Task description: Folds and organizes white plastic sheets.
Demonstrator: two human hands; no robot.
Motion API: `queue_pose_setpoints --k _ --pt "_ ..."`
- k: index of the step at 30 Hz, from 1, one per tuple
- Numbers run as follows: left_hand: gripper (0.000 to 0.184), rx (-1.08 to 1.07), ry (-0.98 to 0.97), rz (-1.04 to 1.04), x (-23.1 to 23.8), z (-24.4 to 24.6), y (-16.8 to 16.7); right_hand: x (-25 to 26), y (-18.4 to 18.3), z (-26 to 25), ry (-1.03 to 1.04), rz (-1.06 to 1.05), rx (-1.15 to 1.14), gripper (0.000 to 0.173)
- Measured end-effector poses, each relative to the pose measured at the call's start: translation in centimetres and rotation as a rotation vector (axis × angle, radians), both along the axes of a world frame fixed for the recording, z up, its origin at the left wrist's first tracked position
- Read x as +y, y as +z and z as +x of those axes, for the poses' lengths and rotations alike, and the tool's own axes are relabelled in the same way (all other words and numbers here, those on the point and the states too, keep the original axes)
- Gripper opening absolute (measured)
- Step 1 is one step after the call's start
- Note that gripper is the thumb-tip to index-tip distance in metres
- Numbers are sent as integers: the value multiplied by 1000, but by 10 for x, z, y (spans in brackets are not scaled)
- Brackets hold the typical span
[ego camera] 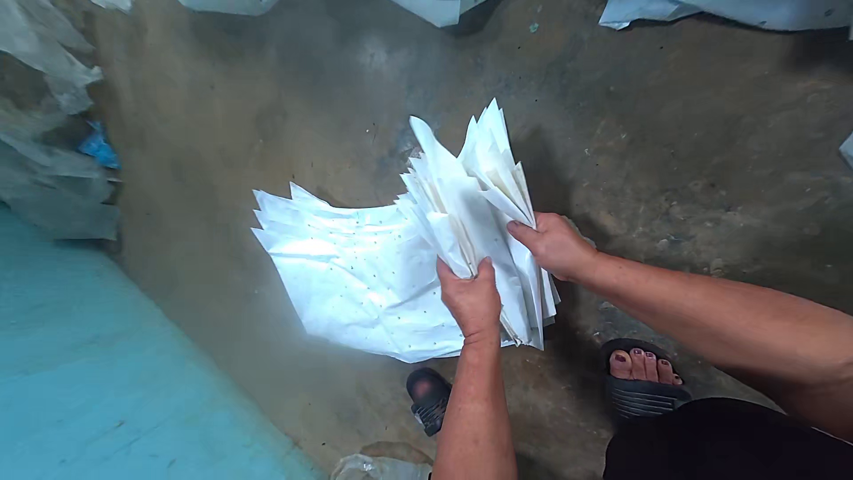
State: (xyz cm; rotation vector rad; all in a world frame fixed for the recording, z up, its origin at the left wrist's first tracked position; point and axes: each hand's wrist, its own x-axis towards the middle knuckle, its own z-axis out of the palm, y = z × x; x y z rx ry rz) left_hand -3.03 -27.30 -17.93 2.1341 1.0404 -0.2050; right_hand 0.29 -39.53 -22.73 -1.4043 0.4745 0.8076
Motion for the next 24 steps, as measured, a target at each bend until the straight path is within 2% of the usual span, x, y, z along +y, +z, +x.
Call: queue_pose_setpoints --k 1,3,6,8,11,13,15,18,21,22,24 --pt "65 -15 16 44 5 1 4 1 4 -7 -8 15 -9 30" --pt "54 2 -40 126 9 4 7 3 6 -19 -10 53 -11 31" --pt "61 142 -369 82 0 2 2 1 0 -25 25 233 -15 31" --pt "71 212 -570 -15 -6 -8 -5 2 -1 -23 37 279 -14 55" --pt "61 238 -697 -121 -5 -27 -11 10 -9 -18 25 95 -11 78" --pt "62 276 -722 -236 0 -41 -11 17 -18 -19 41 -67 -7 77" --pt "65 231 -698 -382 2 -50 -9 15 -24 -13 50 -135 24 63" --pt "54 50 -592 -460 8 -56 7 13 -14 4 146 -191 -31 44" --pt "38 -202 -312 -143 45 -73 26 24 31 9 197 -198 -169 35" --pt "38 -221 -192 -45 67 -81 29 28 49 9 224 -209 -240 32" --pt "42 -88 -52 54 130 -107 35 39 83 16 296 -242 -417 29"
